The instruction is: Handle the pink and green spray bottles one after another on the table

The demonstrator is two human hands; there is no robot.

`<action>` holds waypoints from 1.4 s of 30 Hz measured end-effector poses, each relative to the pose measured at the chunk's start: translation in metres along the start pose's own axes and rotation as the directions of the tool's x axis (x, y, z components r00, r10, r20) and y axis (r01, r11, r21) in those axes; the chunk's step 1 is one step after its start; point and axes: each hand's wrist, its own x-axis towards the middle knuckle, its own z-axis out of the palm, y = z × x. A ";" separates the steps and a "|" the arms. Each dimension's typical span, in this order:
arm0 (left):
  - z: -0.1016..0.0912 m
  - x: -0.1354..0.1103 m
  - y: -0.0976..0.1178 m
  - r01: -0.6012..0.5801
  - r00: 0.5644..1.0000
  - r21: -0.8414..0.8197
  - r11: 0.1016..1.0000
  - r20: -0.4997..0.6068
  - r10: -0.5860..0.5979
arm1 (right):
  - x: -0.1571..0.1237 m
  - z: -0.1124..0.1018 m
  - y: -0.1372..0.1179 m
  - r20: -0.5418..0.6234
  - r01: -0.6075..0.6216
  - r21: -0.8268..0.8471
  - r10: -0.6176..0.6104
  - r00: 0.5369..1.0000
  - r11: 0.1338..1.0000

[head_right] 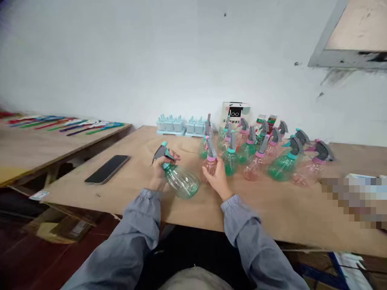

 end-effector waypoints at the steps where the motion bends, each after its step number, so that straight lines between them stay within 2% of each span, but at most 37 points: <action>1: 0.002 0.000 0.000 -0.027 1.000 0.001 1.000 -0.004 0.027 | 0.000 0.000 0.000 0.001 0.003 -0.002 -0.003 1.000 1.000; 6: 0.005 -0.001 0.000 -0.130 0.991 0.049 0.990 -0.016 0.131 | -0.001 -0.001 0.001 0.006 0.013 -0.018 -0.013 1.000 1.000; 10: 0.004 -0.002 0.004 -0.158 0.987 0.075 0.985 -0.018 0.160 | -0.002 -0.001 -0.002 0.015 -0.009 -0.015 0.009 1.000 1.000; 15: 0.007 -0.004 0.007 -0.163 0.986 0.085 0.983 -0.006 0.164 | -0.002 -0.001 -0.003 0.013 -0.010 -0.009 0.010 1.000 1.000; 20: 0.004 -0.006 0.006 -0.162 0.986 0.201 0.966 0.059 0.153 | -0.003 -0.001 -0.001 0.009 -0.007 -0.012 0.007 1.000 1.000; 28: 0.008 -0.005 0.008 -0.215 0.977 0.217 0.952 0.053 0.208 | -0.002 -0.001 0.000 0.015 -0.004 -0.001 0.004 1.000 1.000; 33: 0.004 -0.012 0.012 -0.177 0.981 0.339 0.924 0.143 0.135 | -0.003 -0.001 0.001 0.014 0.002 0.009 -0.002 1.000 1.000; 36: -0.002 0.000 0.020 -0.199 0.975 0.477 0.856 0.186 0.123 | -0.003 -0.002 0.000 0.023 -0.002 0.002 0.002 1.000 1.000; 39: -0.018 0.027 0.036 -0.250 0.967 0.664 0.704 0.205 0.150 | -0.004 -0.003 -0.002 0.026 -0.012 0.003 0.012 1.000 1.000; 42: -0.043 0.058 0.055 -0.230 0.971 0.795 0.561 0.150 0.185 | -0.004 -0.003 -0.001 0.026 -0.028 0.009 0.028 0.999 1.000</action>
